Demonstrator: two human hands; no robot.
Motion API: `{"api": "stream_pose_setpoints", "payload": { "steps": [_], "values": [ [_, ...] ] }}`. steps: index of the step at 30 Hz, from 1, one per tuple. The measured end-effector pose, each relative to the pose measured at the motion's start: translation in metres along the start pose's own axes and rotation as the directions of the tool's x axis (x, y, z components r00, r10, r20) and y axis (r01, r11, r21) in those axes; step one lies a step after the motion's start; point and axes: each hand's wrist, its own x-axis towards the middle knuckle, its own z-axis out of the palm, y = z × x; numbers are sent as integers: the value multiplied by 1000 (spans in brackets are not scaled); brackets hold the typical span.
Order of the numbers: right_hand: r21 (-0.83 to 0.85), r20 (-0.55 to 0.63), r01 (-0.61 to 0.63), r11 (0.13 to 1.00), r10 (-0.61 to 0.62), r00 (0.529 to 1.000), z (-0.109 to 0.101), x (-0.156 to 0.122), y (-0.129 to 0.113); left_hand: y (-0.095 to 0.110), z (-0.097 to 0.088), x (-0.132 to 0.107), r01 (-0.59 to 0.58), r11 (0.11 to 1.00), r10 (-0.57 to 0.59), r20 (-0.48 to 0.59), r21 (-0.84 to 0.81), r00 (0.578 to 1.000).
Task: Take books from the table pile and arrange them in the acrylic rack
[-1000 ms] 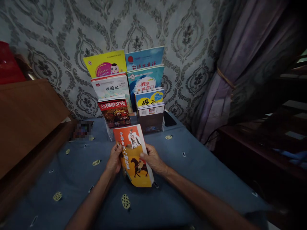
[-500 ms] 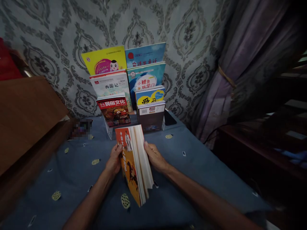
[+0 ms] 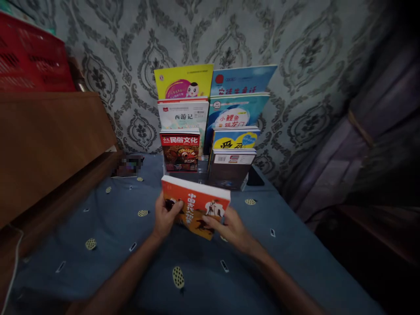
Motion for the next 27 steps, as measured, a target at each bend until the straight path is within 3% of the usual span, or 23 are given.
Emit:
{"api": "stream_pose_setpoints", "payload": {
  "steps": [4,9,12,15,19,22,25,27],
  "values": [
    [-132,64,103,986,-95,993,6,-2,3,-11,-18,10,-33,998,31,48,50,998],
    [-180,162,97,979,-68,984,4,-4,0,-20,-25,18,41,997,-49,114,69,992],
    [-166,187,98,981,-66,980,-2,0,-5,-22,-25,20,71,995,-79,111,75,991],
    [-123,203,108,986,-82,976,-7,13,-8,-22,-23,26,50,995,-53,34,89,998],
    [-77,152,159,984,-146,978,-12,44,-17,-10,-18,48,-66,991,74,-60,118,995],
    [-86,126,205,975,-193,973,-20,72,-35,13,-9,75,-195,970,207,-74,146,976],
    [-130,71,263,956,-256,964,-29,97,-59,45,5,101,-403,896,422,-72,185,904],
    [-146,-31,314,938,-321,947,-34,108,-74,66,16,113,-527,830,542,-38,184,840]
  ]
}}
